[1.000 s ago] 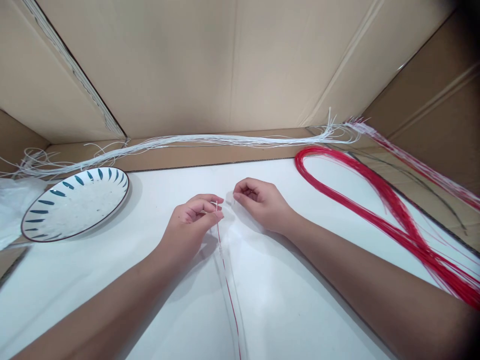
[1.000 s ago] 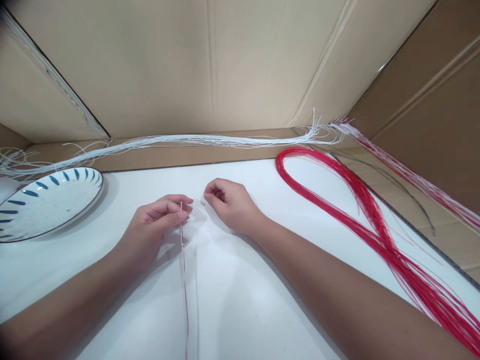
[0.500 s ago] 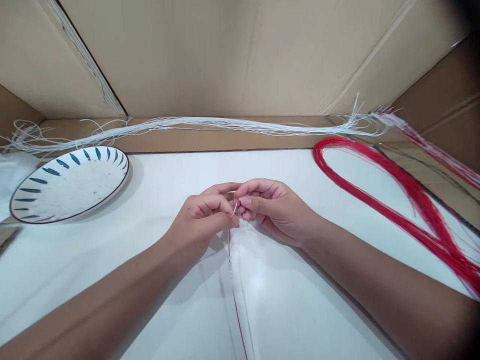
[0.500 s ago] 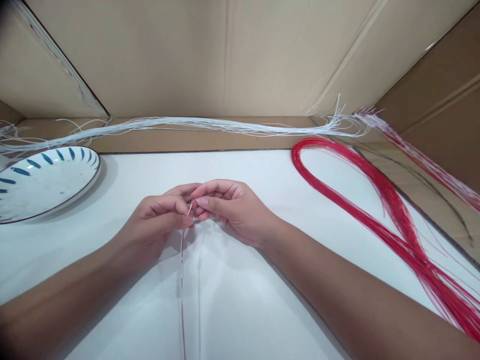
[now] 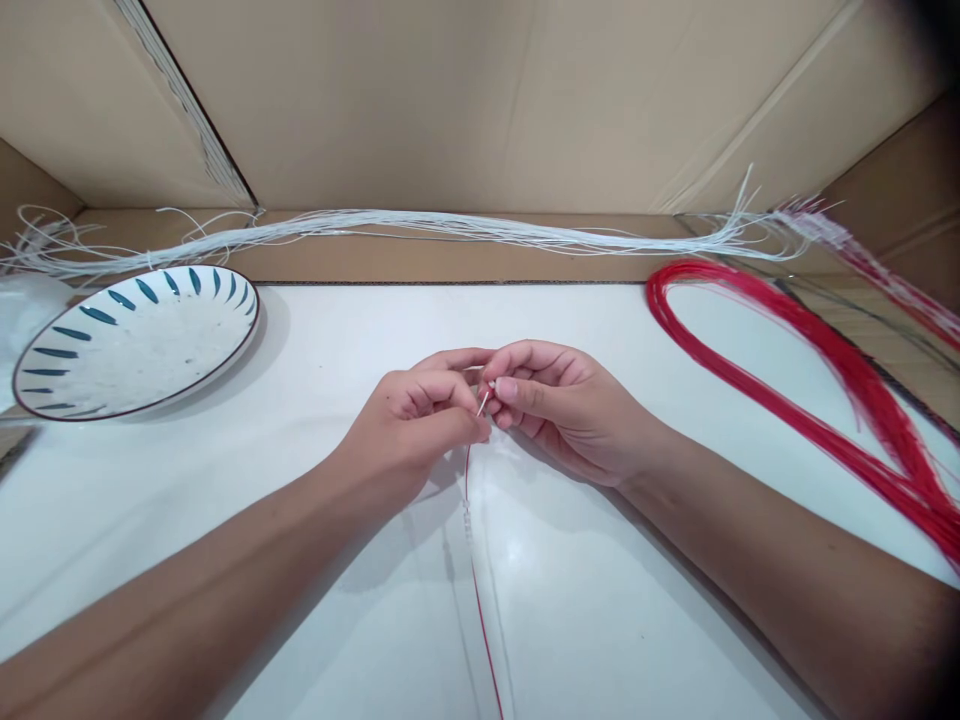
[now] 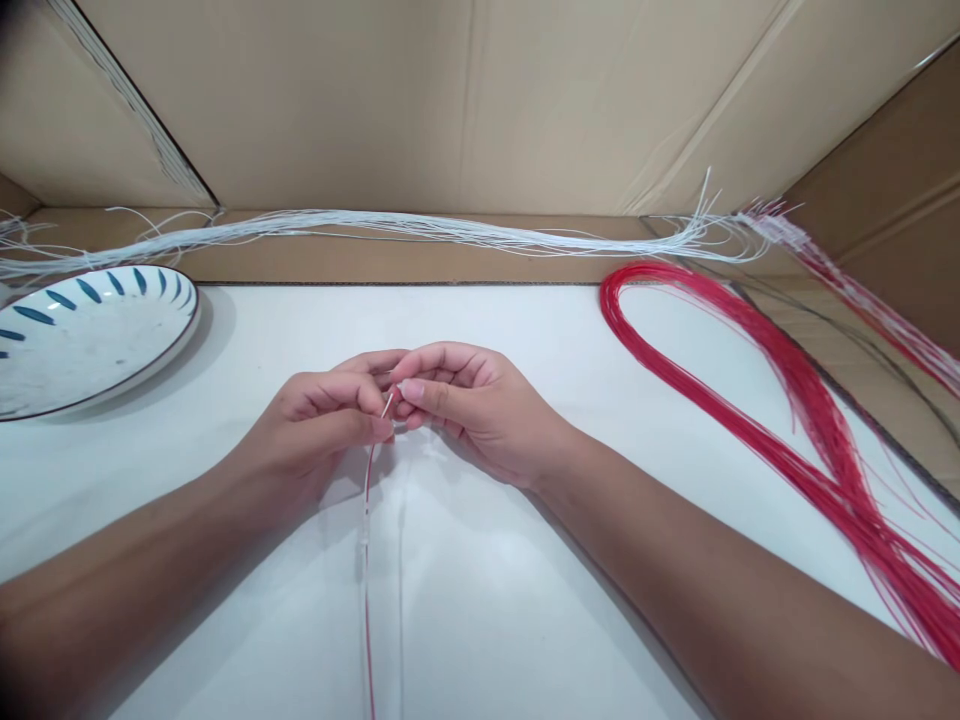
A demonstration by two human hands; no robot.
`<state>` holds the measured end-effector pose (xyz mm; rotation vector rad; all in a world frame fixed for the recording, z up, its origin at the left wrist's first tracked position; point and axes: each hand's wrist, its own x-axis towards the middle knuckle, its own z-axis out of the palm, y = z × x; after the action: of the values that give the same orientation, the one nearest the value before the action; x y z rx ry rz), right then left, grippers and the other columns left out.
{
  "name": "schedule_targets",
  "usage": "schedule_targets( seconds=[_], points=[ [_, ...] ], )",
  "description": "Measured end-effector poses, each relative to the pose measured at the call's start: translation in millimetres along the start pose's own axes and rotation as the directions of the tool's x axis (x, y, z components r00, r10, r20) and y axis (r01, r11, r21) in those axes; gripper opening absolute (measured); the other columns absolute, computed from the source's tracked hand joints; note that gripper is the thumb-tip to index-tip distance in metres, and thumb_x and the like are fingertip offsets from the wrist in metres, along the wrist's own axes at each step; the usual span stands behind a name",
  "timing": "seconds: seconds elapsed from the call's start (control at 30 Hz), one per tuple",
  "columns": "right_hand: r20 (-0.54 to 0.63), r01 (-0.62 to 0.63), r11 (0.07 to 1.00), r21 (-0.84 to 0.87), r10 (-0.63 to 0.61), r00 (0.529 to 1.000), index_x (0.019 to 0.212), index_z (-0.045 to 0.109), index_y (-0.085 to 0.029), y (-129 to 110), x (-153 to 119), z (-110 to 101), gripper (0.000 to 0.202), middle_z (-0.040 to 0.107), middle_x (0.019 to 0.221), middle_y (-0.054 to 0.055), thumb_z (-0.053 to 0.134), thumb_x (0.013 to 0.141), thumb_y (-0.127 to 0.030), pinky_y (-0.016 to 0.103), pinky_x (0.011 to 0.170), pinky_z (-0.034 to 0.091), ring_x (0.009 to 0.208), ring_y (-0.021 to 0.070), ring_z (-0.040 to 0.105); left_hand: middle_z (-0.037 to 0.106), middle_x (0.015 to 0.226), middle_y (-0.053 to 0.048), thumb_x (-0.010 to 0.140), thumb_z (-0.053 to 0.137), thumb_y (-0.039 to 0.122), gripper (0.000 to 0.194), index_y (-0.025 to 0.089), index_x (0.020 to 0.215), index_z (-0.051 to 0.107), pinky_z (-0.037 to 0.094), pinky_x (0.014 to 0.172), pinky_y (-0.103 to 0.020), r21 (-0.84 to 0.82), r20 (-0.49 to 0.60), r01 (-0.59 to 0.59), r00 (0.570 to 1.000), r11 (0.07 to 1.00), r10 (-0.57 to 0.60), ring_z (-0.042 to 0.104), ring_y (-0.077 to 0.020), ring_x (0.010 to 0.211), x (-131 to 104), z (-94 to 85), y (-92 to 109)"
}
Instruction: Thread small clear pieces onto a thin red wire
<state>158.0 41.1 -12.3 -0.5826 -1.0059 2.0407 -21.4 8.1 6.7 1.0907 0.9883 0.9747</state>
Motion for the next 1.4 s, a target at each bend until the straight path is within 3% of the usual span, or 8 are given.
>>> schedule_targets(
  seconds=[0.43,0.67,0.93,1.4],
  points=[
    [-0.025,0.004,0.999,-0.043,-0.005,1.0,0.081,0.079,-0.017,-1.2,0.1,0.7,0.01,0.077,0.076,0.001,0.088,0.078,-0.018,0.016,0.065,0.059,0.066,0.0073,0.07,0.071,0.122,-0.005,0.069,0.071,0.012,0.015,0.019,0.056,0.07,0.05,0.084,-0.036,-0.017,0.014,-0.012,1.0,1.0,0.012,0.065,-0.0215,0.1,1.7,-2.5,-4.0],
    [0.005,0.087,0.992,-0.094,-0.087,0.996,0.084,0.08,-0.014,1.6,0.4,1.5,0.004,0.076,0.073,0.001,0.083,0.082,-0.012,0.014,0.066,0.059,0.066,0.0054,0.069,0.071,0.122,-0.005,0.07,0.069,0.009,0.017,0.017,0.055,0.069,0.046,0.079,-0.034,-0.008,0.016,0.013,1.0,1.0,-0.013,0.065,-0.0177,0.09,2.6,-1.4,-1.9],
    [-0.041,0.107,0.991,-0.086,-0.111,0.993,0.082,0.08,-0.013,2.1,0.0,2.2,0.006,0.076,0.071,0.001,0.081,0.082,-0.007,0.014,0.065,0.059,0.064,0.0054,0.069,0.072,0.115,-0.006,0.072,0.068,0.01,0.018,0.018,0.055,0.069,0.045,0.084,-0.039,0.036,-0.032,0.021,0.999,0.999,-0.02,0.065,-0.0218,0.098,2.4,-0.5,-3.9],
    [-0.027,0.136,0.983,-0.122,-0.14,0.99,0.085,0.077,-0.014,1.5,-0.5,1.9,0.009,0.076,0.073,0.001,0.082,0.082,-0.008,0.017,0.068,0.059,0.067,0.0075,0.07,0.068,0.091,-0.001,0.074,0.067,0.009,0.021,0.018,0.055,0.069,0.043,0.08,-0.034,0.003,0.029,-0.049,0.998,0.999,0.049,0.063,-0.0175,0.09,3.5,0.9,-5.2]
  ],
)
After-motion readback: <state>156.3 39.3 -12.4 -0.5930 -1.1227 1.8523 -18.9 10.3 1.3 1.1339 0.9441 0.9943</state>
